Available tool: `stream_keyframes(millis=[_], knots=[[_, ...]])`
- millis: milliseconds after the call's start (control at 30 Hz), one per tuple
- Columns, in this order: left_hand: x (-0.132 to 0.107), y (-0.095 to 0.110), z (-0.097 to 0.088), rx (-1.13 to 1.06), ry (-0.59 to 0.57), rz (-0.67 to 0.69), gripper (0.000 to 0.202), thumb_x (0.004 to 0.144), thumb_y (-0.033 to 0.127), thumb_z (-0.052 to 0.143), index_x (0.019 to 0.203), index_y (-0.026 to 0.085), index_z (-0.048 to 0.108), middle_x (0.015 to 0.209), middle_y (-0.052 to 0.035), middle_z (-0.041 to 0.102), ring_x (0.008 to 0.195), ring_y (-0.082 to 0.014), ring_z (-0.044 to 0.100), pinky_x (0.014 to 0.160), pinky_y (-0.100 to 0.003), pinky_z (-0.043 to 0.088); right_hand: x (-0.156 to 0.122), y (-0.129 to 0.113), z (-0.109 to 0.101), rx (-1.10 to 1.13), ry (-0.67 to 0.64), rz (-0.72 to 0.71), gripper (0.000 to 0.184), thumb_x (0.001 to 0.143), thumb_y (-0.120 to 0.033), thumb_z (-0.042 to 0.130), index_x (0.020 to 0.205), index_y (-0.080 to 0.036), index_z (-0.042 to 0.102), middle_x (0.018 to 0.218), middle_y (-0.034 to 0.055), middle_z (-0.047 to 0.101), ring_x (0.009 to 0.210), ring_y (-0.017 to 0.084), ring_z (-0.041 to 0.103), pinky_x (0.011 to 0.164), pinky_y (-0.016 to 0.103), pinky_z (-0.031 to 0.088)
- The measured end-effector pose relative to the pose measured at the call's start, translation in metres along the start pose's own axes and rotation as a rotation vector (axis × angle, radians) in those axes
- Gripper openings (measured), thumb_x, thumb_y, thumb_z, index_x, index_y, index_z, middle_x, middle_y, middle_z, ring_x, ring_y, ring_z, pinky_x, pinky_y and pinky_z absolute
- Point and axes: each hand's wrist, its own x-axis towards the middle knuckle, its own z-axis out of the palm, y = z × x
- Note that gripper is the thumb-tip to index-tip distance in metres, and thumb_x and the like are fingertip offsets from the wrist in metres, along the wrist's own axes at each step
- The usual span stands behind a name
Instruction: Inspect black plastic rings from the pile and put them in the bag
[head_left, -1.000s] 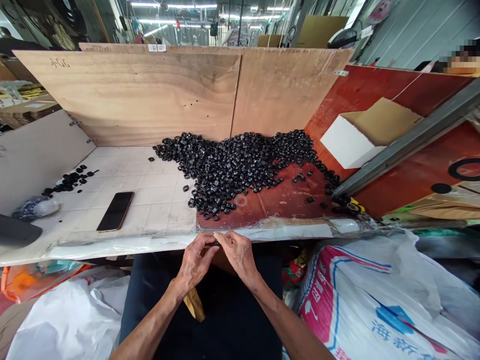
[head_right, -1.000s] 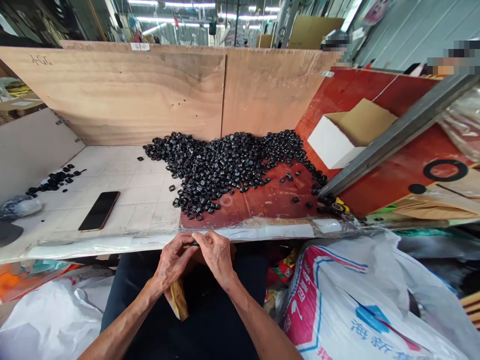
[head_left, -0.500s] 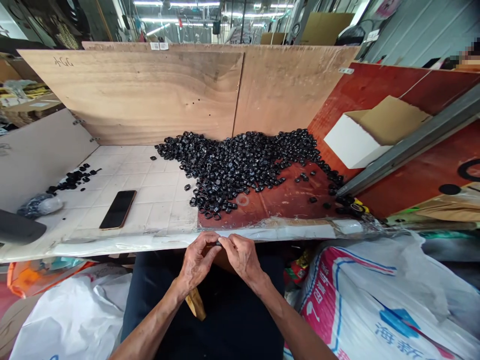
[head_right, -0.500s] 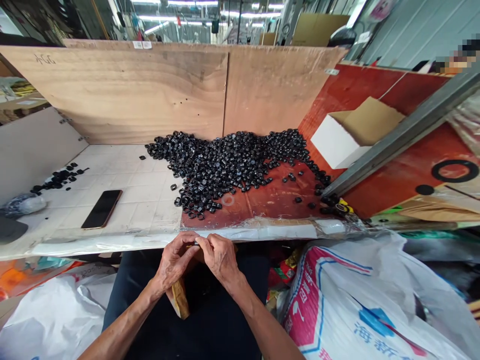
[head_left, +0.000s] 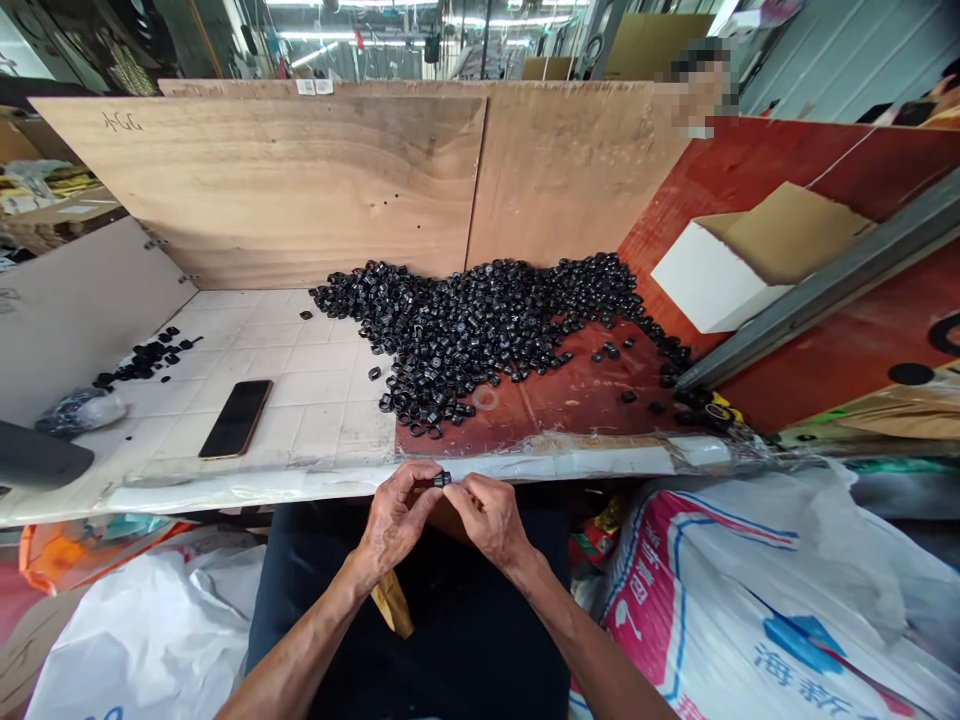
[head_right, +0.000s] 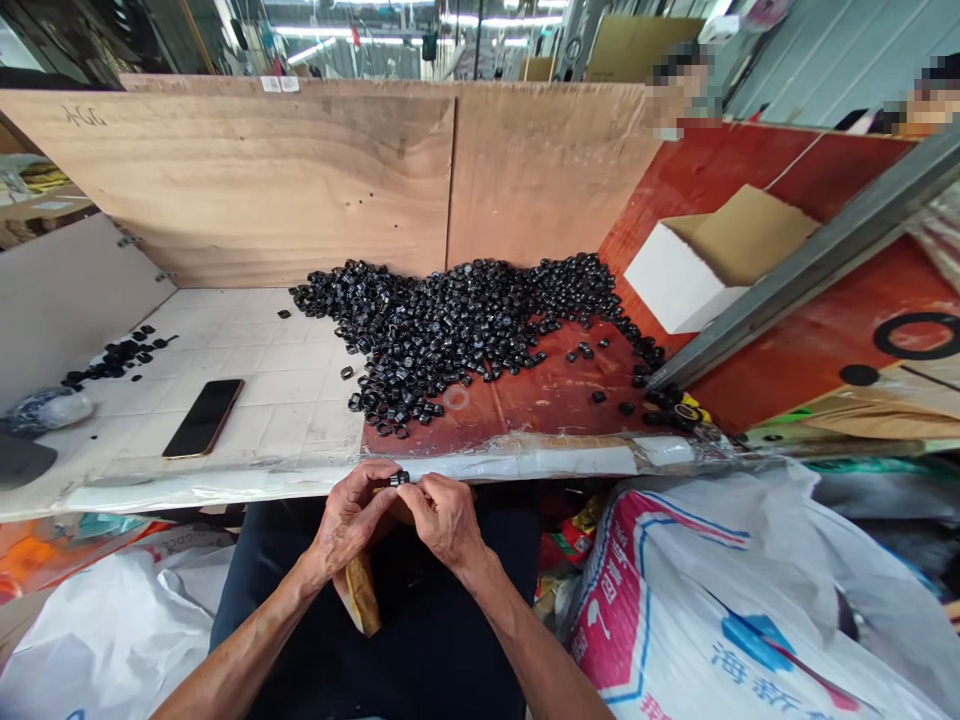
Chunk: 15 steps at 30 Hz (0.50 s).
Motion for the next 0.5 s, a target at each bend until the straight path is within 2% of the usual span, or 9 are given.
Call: stream_keyframes(millis=[100,233,333,433,500], knots=[[0.000,0.003,0.000,-0.037,-0.008,-0.013,0.013,0.097,0.026,0.065,0.110,0.024,0.068,0.110,-0.0046,0.068,0.105,-0.0191,0.066,0.096,-0.033,0.053,0.000,-0.003,-0.001,0.055,0.029,0.007,0.016,0.094,-0.032,0.062,0.085,-0.020,0.065,0.074,0.0009,0.062,0.061,0.014,0.055,0.060,0.026,0.045],[-0.001,0.007,-0.001,-0.065,-0.012,-0.030,0.014,0.096,0.024,0.067,0.110,0.025,0.069,0.109,-0.0034,0.069,0.104,-0.0185,0.066,0.097,-0.032,0.051,0.000,-0.005,-0.003,0.081,0.028,0.037,0.017,0.096,-0.030,0.060,0.082,-0.021,0.063,0.068,-0.0012,0.060,0.059,0.013,0.054,0.060,0.025,0.045],[-0.001,0.010,-0.002,-0.078,-0.026,-0.060,0.014,0.097,0.027,0.066,0.109,0.024,0.070,0.108,-0.0044,0.070,0.103,-0.0197,0.067,0.097,-0.033,0.051,-0.002,-0.006,-0.003,0.122,0.005,0.027,0.012,0.094,-0.031,0.062,0.096,-0.020,0.067,0.081,0.0018,0.066,0.067,0.015,0.061,0.064,0.026,0.048],[-0.001,0.012,-0.003,-0.082,-0.017,-0.069,0.014,0.096,0.028,0.067,0.108,0.023,0.071,0.107,-0.0055,0.071,0.103,-0.0209,0.067,0.097,-0.034,0.051,-0.003,-0.007,-0.003,0.116,-0.009,0.085,0.018,0.096,-0.031,0.060,0.082,-0.021,0.064,0.065,-0.0019,0.059,0.057,0.014,0.056,0.058,0.025,0.045],[-0.001,0.013,-0.004,-0.107,-0.021,-0.083,0.014,0.096,0.029,0.068,0.107,0.022,0.071,0.106,-0.0055,0.070,0.102,-0.0208,0.067,0.096,-0.034,0.051,-0.003,-0.008,-0.004,0.132,0.003,0.093,0.013,0.095,-0.031,0.061,0.088,-0.021,0.065,0.068,-0.0015,0.060,0.058,0.014,0.057,0.058,0.025,0.046]])
